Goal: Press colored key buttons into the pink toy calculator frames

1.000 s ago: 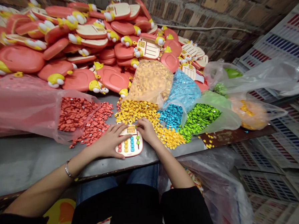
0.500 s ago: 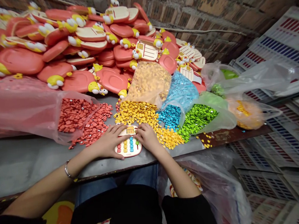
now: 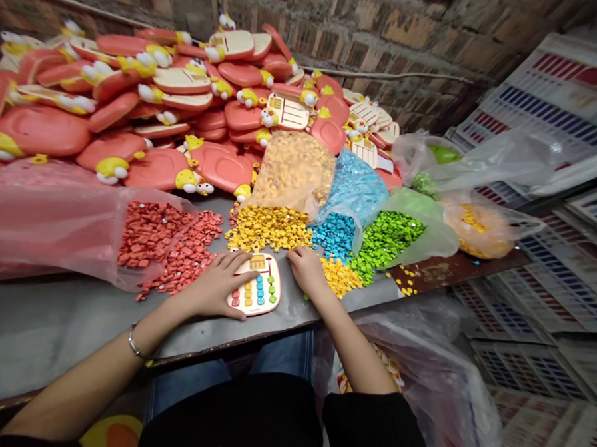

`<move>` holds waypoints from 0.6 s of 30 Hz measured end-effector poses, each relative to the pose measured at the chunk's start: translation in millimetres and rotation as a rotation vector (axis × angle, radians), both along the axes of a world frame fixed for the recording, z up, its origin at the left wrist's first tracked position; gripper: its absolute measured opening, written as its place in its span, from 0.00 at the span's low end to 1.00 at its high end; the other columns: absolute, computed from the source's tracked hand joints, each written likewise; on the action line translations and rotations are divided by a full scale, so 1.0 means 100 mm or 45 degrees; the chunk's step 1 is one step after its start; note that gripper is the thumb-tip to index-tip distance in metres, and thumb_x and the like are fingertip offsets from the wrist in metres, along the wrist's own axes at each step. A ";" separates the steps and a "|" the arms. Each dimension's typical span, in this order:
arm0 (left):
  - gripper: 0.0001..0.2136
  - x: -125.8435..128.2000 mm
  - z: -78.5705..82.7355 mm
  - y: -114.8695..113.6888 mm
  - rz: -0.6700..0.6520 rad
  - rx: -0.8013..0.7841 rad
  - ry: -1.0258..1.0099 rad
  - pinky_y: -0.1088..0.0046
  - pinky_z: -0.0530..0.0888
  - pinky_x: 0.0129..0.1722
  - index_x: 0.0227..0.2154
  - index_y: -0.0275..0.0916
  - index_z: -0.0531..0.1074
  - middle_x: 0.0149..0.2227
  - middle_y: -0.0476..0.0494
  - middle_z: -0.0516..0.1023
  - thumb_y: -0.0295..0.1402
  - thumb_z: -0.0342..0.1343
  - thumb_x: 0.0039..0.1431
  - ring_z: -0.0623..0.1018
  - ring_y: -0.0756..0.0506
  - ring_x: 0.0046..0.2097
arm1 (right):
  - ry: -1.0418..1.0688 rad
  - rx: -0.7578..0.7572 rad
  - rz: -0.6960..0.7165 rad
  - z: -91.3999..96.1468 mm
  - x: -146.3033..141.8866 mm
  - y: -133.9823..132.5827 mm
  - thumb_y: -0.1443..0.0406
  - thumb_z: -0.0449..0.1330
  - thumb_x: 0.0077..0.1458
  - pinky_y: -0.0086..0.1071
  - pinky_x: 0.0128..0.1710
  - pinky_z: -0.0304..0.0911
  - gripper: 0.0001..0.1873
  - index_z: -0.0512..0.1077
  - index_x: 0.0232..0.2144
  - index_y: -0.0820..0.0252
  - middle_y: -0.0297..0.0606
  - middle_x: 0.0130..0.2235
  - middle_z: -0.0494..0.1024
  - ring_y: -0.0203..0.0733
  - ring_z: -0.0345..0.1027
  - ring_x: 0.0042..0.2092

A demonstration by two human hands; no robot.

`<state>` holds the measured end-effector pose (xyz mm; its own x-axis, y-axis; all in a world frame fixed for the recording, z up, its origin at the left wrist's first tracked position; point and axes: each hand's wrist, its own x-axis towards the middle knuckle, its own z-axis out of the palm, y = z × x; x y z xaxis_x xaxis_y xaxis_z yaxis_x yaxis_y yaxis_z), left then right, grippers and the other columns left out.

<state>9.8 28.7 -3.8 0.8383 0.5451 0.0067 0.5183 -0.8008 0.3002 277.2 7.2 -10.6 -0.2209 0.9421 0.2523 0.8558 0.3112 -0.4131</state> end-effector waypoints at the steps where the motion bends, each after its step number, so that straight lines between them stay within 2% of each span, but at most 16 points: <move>1: 0.44 0.00 0.00 0.00 -0.003 0.002 -0.001 0.48 0.48 0.62 0.61 0.49 0.61 0.68 0.36 0.50 0.60 0.62 0.40 0.51 0.28 0.66 | 0.085 0.020 0.006 0.01 -0.02 -0.01 0.73 0.53 0.58 0.37 0.41 0.64 0.12 0.75 0.37 0.58 0.42 0.37 0.73 0.45 0.67 0.40; 4: 0.44 0.00 0.00 0.00 -0.008 0.021 -0.003 0.49 0.48 0.62 0.61 0.49 0.61 0.68 0.36 0.50 0.61 0.62 0.41 0.51 0.28 0.66 | 0.315 0.061 0.019 0.07 -0.13 0.00 0.73 0.53 0.58 0.37 0.42 0.66 0.13 0.75 0.40 0.58 0.40 0.36 0.72 0.43 0.67 0.40; 9: 0.45 0.00 0.01 0.00 -0.019 0.049 0.009 0.50 0.49 0.62 0.61 0.47 0.62 0.67 0.35 0.51 0.62 0.62 0.40 0.51 0.29 0.66 | 0.505 0.027 0.028 0.05 -0.36 0.10 0.71 0.57 0.56 0.36 0.43 0.68 0.09 0.75 0.36 0.56 0.39 0.40 0.71 0.42 0.69 0.42; 12: 0.45 0.00 -0.01 0.01 -0.024 0.051 0.001 0.49 0.49 0.62 0.61 0.47 0.61 0.67 0.35 0.51 0.62 0.61 0.40 0.51 0.28 0.66 | 0.467 0.052 0.050 -0.01 -0.43 0.12 0.72 0.56 0.57 0.36 0.44 0.67 0.09 0.75 0.35 0.57 0.40 0.40 0.72 0.42 0.69 0.44; 18: 0.44 0.00 -0.04 0.00 -0.019 0.035 -0.031 0.50 0.47 0.63 0.61 0.47 0.61 0.68 0.38 0.50 0.62 0.61 0.41 0.50 0.29 0.66 | 0.180 0.114 0.019 -0.06 -0.42 0.04 0.71 0.57 0.57 0.39 0.44 0.65 0.08 0.75 0.30 0.57 0.41 0.36 0.76 0.45 0.68 0.42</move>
